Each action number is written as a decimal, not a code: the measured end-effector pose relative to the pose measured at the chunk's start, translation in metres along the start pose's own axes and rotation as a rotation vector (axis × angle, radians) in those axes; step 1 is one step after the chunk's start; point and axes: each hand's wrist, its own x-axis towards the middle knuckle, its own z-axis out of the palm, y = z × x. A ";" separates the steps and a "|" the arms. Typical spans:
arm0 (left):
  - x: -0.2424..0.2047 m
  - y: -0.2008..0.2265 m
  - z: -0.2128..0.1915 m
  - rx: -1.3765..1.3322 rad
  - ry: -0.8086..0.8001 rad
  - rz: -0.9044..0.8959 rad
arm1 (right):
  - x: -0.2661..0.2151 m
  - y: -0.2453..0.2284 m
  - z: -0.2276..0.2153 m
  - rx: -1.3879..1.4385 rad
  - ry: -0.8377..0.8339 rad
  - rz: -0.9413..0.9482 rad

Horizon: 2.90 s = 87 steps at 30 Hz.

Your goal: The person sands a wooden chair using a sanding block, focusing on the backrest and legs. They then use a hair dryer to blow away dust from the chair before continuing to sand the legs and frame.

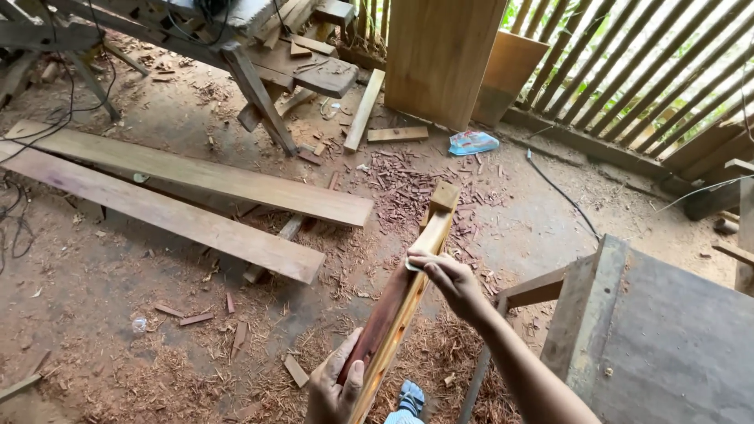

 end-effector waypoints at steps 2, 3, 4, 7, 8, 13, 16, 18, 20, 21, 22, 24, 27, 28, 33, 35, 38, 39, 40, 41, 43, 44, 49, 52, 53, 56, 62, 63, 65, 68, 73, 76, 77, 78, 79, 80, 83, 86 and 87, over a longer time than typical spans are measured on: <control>0.000 -0.004 0.000 0.038 -0.012 0.240 | 0.000 0.042 -0.007 -0.075 -0.040 0.279; -0.001 -0.008 0.000 0.036 -0.013 0.239 | 0.005 0.042 -0.013 -0.075 -0.040 0.282; 0.001 -0.011 0.001 0.063 0.000 0.273 | 0.015 0.042 -0.020 -0.130 0.027 0.336; -0.001 -0.001 0.001 0.088 0.047 0.369 | 0.015 0.044 -0.016 -0.159 0.051 0.531; 0.002 0.006 0.001 0.086 0.076 0.435 | 0.016 0.046 -0.012 -0.135 0.010 0.673; -0.002 -0.030 0.005 0.098 0.051 0.279 | -0.007 -0.010 -0.007 -0.143 -0.007 0.003; 0.000 -0.032 0.008 0.053 0.042 0.326 | 0.009 0.038 -0.026 -0.304 0.016 0.131; -0.002 -0.039 0.011 0.034 0.021 0.285 | 0.016 0.057 -0.028 -0.450 0.036 0.298; -0.003 -0.058 0.015 0.088 0.051 0.188 | 0.016 0.055 -0.018 -0.151 -0.026 0.553; -0.006 -0.063 0.014 0.089 0.046 0.185 | 0.003 0.047 -0.012 -0.149 -0.024 0.558; -0.005 -0.068 0.017 0.125 0.113 0.267 | -0.007 0.041 -0.009 -0.119 -0.055 0.440; -0.002 -0.079 0.020 0.164 0.180 0.352 | -0.010 0.005 -0.009 -0.089 -0.085 0.319; 0.000 -0.090 0.018 0.171 0.119 0.408 | 0.003 -0.031 -0.015 -0.266 -0.081 -0.224; 0.000 -0.090 0.019 0.165 0.119 0.403 | 0.003 -0.006 -0.018 -0.283 -0.080 -0.254; -0.005 -0.086 0.028 0.125 0.106 0.382 | -0.006 0.091 -0.032 -0.088 -0.003 0.037; 0.001 -0.082 0.025 0.118 0.117 0.389 | -0.005 0.077 -0.029 -0.171 -0.116 0.324; 0.000 -0.077 0.019 0.112 0.105 0.375 | 0.018 -0.004 -0.037 -0.131 -0.111 -0.263; 0.003 -0.077 0.021 0.110 0.106 0.382 | 0.024 0.022 -0.044 -0.135 -0.110 -0.268; -0.002 -0.076 0.022 0.104 0.101 0.373 | 0.024 0.046 -0.048 -0.257 -0.153 0.026; -0.006 -0.076 0.023 0.097 0.096 0.364 | 0.025 0.071 -0.052 -0.370 -0.210 0.320; -0.009 -0.076 0.022 0.095 0.081 0.352 | 0.024 0.074 -0.053 -0.603 -0.106 0.261; -0.008 -0.077 0.022 0.093 0.082 0.351 | 0.029 0.076 -0.053 -0.838 -0.005 0.174; -0.005 -0.079 0.022 0.085 0.208 0.327 | 0.016 0.054 -0.043 -0.052 -0.156 0.207; -0.001 -0.072 0.016 0.052 0.227 0.327 | 0.022 0.083 -0.044 -0.275 -0.113 0.222; -0.002 -0.071 0.013 0.026 0.197 0.318 | 0.021 0.100 -0.043 -0.586 -0.033 0.297; 0.000 -0.065 0.003 0.031 0.192 0.319 | 0.009 0.109 -0.002 -0.404 0.230 0.044; 0.005 -0.044 -0.005 0.002 0.175 0.410 | -0.010 0.134 0.037 -0.234 0.361 -0.292; 0.006 -0.046 -0.009 0.005 0.171 0.410 | 0.002 0.143 0.028 -0.233 0.365 -0.289; 0.007 -0.051 -0.016 0.082 0.130 0.336 | 0.023 0.160 0.009 -0.387 0.379 -0.016; 0.006 -0.042 -0.017 0.115 0.181 0.179 | 0.026 0.098 0.037 -0.278 0.457 0.130; 0.016 -0.057 -0.022 0.148 0.237 0.384 | 0.007 0.129 0.070 0.032 0.516 -0.153; 0.013 -0.062 -0.024 0.141 0.230 0.323 | 0.022 0.141 0.043 -0.200 0.510 -0.115; 0.014 -0.064 -0.025 0.130 0.220 0.291 | 0.033 0.140 0.031 -0.319 0.495 -0.046; 0.014 -0.062 -0.026 0.130 0.220 0.292 | 0.033 0.125 0.037 -0.320 0.495 -0.047; 0.014 -0.060 -0.027 0.163 0.211 0.296 | 0.034 0.110 0.043 -0.298 0.525 0.014; 0.015 -0.058 -0.027 0.195 0.204 0.297 | 0.035 0.096 0.049 -0.277 0.552 0.076; 0.013 -0.060 -0.023 0.143 0.196 0.342 | 0.013 0.087 0.086 0.065 0.604 0.061; 0.015 -0.052 -0.023 0.151 0.174 0.484 | 0.004 0.125 0.063 -0.105 0.571 -0.115; 0.010 -0.048 -0.024 0.151 0.164 0.474 | 0.008 0.125 0.053 -0.107 0.573 -0.102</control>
